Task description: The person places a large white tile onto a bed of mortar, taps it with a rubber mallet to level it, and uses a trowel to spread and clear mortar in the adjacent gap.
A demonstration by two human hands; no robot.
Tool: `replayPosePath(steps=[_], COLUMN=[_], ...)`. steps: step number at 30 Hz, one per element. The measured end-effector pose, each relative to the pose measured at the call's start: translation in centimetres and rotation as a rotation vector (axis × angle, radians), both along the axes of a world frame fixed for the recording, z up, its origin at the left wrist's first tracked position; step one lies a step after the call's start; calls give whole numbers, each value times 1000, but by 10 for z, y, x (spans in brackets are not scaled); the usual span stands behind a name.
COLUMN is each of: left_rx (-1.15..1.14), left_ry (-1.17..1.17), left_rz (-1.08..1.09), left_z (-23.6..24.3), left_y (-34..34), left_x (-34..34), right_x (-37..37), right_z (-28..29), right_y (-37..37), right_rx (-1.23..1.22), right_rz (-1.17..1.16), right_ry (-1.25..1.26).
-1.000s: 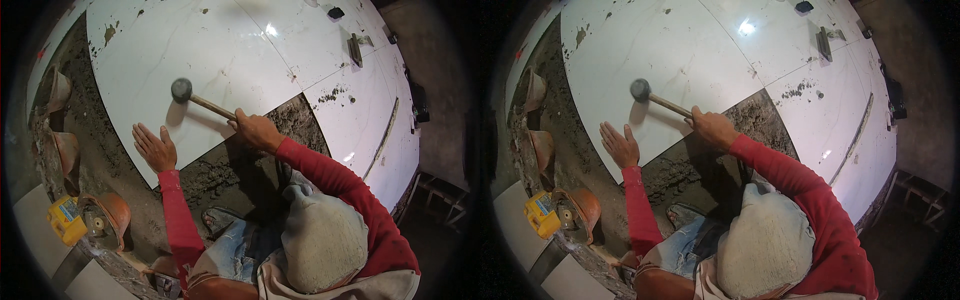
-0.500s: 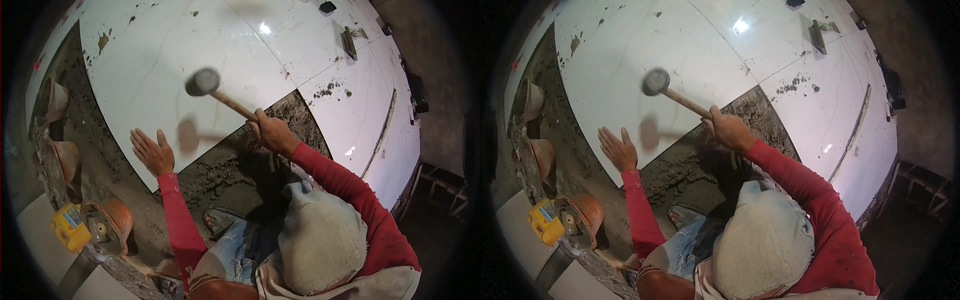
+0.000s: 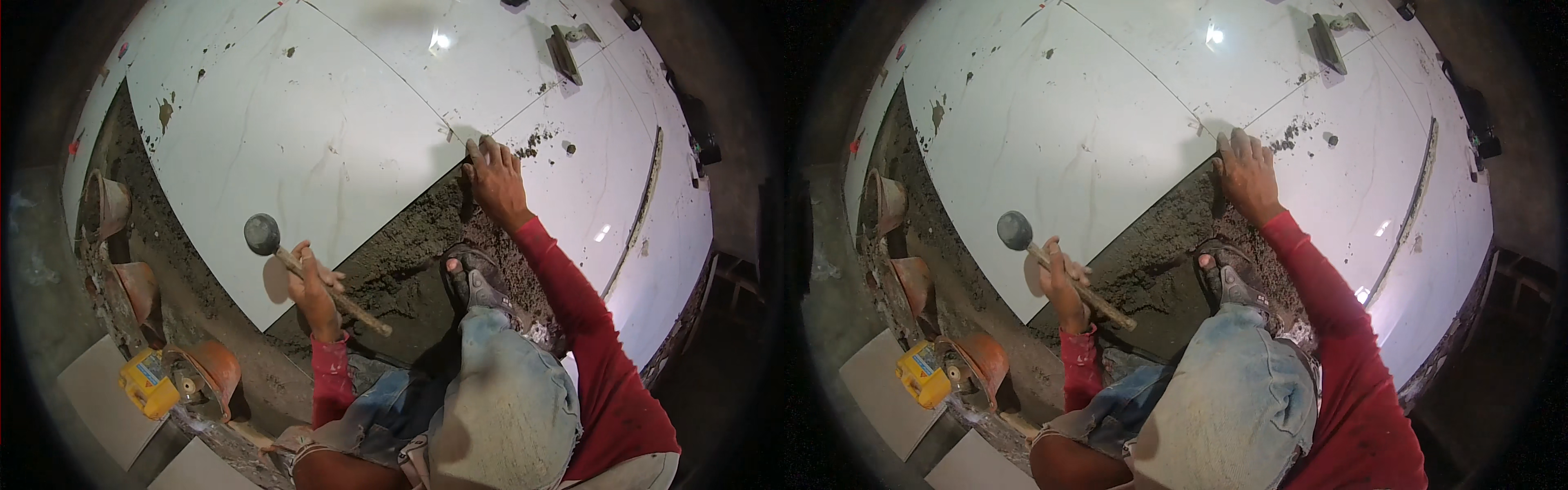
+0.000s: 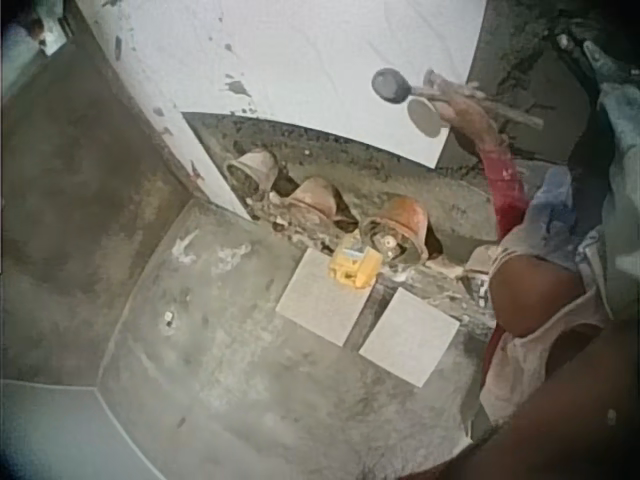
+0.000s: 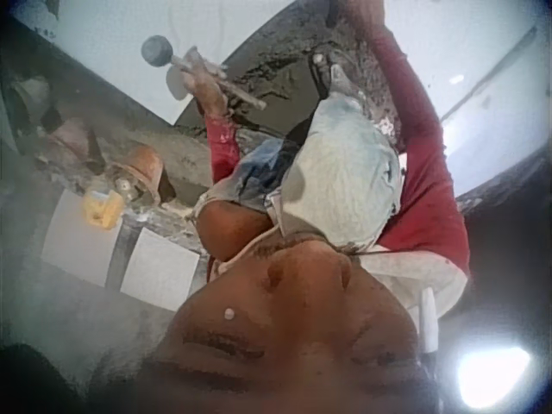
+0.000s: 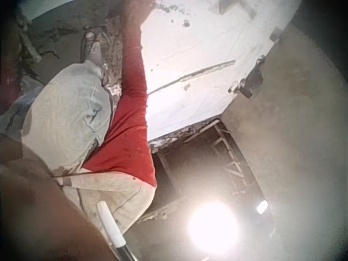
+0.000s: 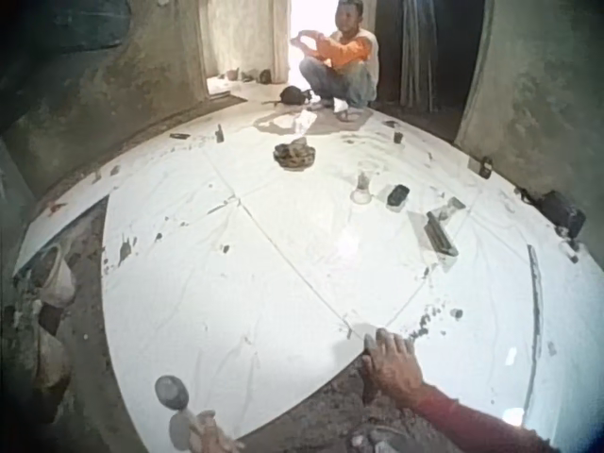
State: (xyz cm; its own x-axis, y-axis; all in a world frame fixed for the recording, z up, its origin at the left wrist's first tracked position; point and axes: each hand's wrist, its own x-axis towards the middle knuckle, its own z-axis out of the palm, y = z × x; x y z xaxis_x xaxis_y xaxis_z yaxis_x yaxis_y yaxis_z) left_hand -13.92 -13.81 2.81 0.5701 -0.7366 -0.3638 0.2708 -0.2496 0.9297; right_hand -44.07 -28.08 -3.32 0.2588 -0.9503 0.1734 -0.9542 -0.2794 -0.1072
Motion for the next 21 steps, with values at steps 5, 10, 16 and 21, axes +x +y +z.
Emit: replayPosePath(steps=[5,10,16,21], left_rx=[56,224,45,-227], left_ry=[-93,-385,-938,-862], left_rz=[-85,-222,-789,-1055], left_z=[2,18,43,17], left_y=[22,18,-21,-98], left_x=[13,4,21,52], right_x=[-10,-9,63,101], right_z=[-3,8,117,110], right_y=[-1,-4,-2,-15], right_rx=[60,105,877,1186], right_rz=[146,124,222,-60], right_ry=[2,-52,-1258,-1125])
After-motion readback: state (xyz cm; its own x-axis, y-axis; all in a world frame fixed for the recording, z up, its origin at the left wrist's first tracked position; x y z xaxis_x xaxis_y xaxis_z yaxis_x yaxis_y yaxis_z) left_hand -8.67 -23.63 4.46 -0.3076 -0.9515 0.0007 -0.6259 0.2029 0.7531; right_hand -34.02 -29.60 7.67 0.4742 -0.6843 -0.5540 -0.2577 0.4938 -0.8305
